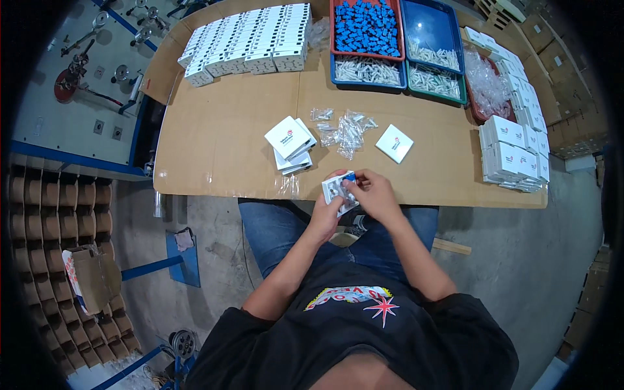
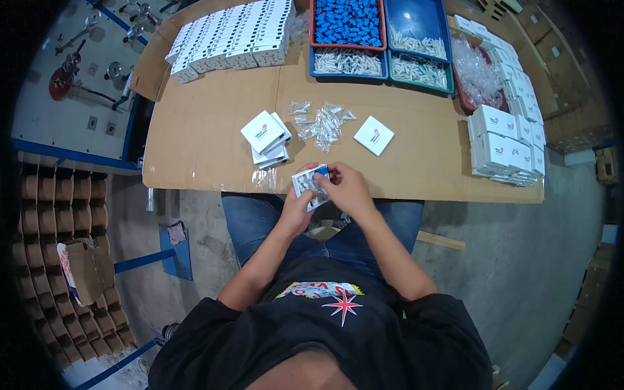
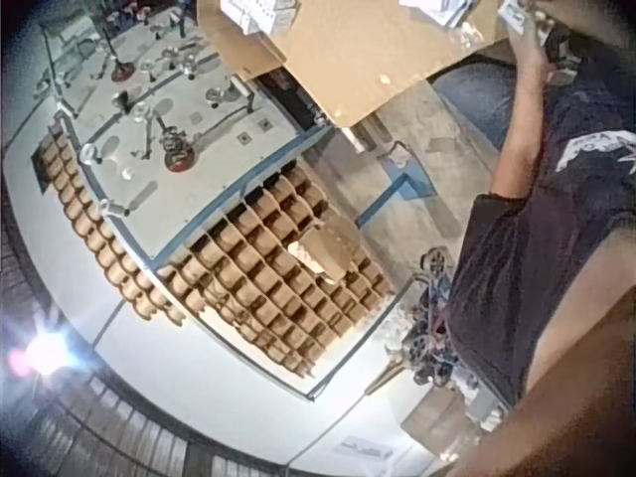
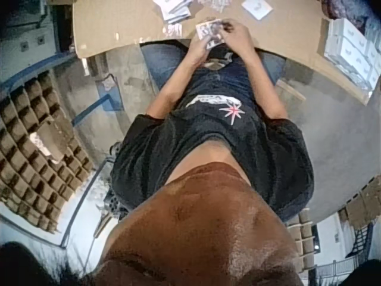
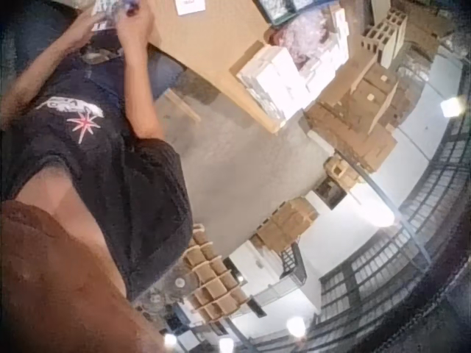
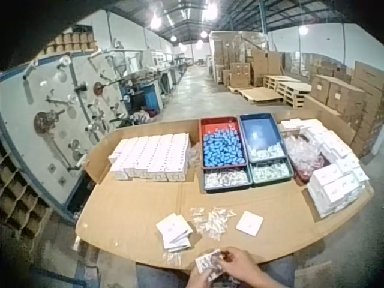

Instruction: The person sits at a table and repeatedly picks small white boxes and plastic-wrapped components from trays. They place the components into the boxes, close them, and stack the finished boxes on the table. The process continues with multiple units throughout the clip.

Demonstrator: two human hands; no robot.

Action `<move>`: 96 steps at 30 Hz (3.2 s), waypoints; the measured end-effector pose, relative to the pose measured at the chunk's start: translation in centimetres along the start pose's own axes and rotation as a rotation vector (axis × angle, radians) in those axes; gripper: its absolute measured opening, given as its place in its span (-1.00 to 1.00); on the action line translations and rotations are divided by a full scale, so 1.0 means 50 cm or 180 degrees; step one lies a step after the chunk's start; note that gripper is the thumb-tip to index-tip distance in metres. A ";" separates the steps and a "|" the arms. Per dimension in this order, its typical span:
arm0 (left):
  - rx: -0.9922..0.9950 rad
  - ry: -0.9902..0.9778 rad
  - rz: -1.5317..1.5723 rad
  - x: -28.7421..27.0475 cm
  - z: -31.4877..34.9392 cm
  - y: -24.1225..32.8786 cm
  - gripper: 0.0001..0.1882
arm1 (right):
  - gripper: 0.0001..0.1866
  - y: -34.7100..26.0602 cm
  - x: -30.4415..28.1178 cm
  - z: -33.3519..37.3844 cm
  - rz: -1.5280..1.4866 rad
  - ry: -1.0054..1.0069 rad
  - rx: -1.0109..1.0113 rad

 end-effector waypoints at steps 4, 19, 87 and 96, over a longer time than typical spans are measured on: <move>0.0283 0.0049 -0.0706 -0.018 0.001 -0.017 -0.36 | -0.70 -0.011 0.017 0.005 0.0506 0.0042 0.0143; 0.0269 0.0236 -0.0347 -0.014 0.084 -0.041 -0.27 | -0.67 0.024 -0.087 -0.010 0.0153 -0.1202 0.0693; -0.1051 0.0259 0.0607 -0.007 0.095 0.097 -0.13 | -0.17 -0.128 0.073 0.053 0.1205 -0.1468 -0.1977; -0.0937 0.0375 0.1063 0.014 0.070 -0.012 -0.37 | -0.28 -0.060 0.034 0.094 0.1016 -0.0846 -0.2061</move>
Point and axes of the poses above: each hand's wrist, its own z-axis away from the middle knuckle, its own x-axis out of the palm, y = z × x, the point moved 3 cm from there along -z, towards the middle knuckle, and after that the axes turned 1 degree about -z, right-handed, at the moved point
